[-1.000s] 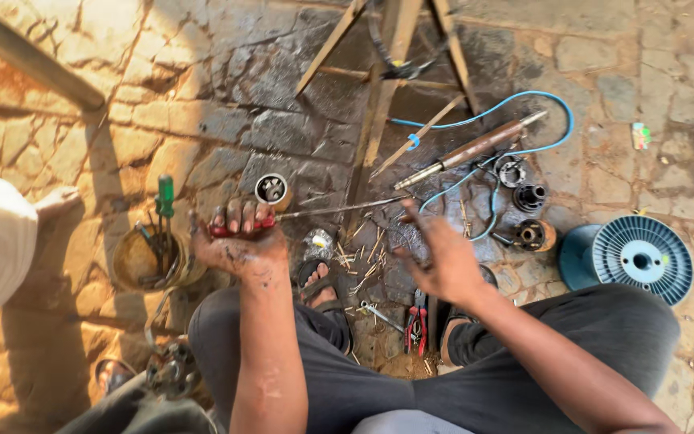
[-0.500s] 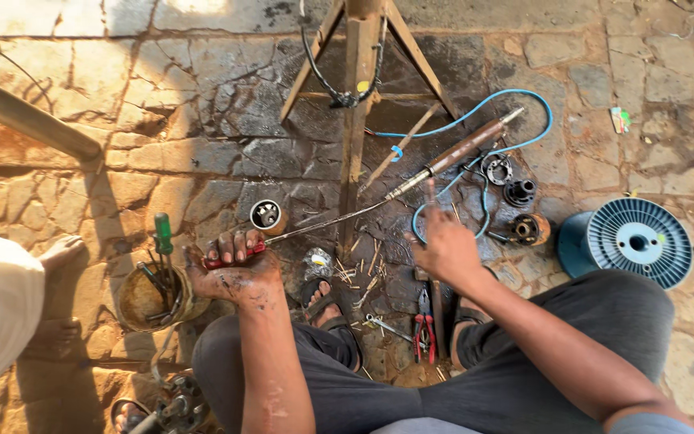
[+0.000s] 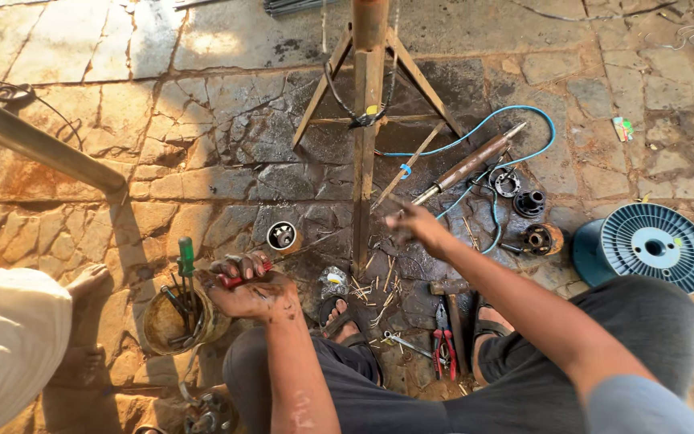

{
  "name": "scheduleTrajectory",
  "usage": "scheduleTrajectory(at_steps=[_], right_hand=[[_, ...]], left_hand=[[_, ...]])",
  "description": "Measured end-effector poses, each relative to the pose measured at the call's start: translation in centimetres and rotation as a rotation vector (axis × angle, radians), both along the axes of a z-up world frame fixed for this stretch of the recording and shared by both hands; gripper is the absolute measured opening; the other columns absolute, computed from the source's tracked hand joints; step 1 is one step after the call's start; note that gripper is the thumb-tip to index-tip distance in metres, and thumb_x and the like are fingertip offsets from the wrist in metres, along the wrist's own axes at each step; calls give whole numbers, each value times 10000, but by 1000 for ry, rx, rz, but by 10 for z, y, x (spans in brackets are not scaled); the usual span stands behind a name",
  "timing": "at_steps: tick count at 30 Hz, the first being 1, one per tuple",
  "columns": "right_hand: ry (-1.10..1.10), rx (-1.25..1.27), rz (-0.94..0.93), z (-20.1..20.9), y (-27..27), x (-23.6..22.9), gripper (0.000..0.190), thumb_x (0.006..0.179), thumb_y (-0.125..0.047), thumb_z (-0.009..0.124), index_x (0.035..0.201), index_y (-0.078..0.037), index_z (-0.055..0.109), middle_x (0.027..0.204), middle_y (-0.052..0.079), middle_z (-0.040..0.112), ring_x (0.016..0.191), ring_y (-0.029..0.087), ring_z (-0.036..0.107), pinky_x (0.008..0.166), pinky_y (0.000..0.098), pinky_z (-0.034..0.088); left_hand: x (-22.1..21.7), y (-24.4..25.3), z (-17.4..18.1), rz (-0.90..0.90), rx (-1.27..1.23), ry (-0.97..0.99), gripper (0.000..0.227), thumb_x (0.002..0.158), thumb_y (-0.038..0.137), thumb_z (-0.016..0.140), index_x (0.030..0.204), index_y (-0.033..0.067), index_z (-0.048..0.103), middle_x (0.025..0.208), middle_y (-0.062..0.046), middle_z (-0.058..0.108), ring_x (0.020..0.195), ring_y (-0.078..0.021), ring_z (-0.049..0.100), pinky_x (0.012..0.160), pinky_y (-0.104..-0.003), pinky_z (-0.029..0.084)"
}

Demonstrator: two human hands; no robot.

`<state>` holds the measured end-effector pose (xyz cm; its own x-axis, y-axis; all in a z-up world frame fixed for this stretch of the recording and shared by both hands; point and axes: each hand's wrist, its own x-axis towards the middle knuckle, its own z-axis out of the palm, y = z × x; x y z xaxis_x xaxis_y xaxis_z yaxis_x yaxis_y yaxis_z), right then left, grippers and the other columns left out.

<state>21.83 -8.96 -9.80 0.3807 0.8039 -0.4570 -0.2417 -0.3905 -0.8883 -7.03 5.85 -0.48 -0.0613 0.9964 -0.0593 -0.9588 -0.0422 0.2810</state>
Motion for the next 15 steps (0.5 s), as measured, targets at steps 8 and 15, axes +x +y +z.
scheduleTrajectory(at_steps=[8, 15], right_hand=[[341, 292, -441, -29, 99, 15, 924, 859, -92, 724, 1624, -361, 280, 1082, 47, 707, 804, 141, 649, 637, 347, 548], [565, 430, -458, -32, 108, 15, 770, 918, -125, 657, 1610, -305, 372, 995, 35, 673, 777, 135, 637, 665, 368, 566]], left_hand=[[-12, 6, 0, 32, 37, 6, 221, 956, 254, 542, 765, 143, 535, 677, 3, 519, 501, -166, 496, 496, -350, 382], [-17, 6, -2, -39, 67, -76, 187, 955, 223, 533, 814, 108, 571, 724, -18, 556, 548, -179, 518, 559, -352, 407]])
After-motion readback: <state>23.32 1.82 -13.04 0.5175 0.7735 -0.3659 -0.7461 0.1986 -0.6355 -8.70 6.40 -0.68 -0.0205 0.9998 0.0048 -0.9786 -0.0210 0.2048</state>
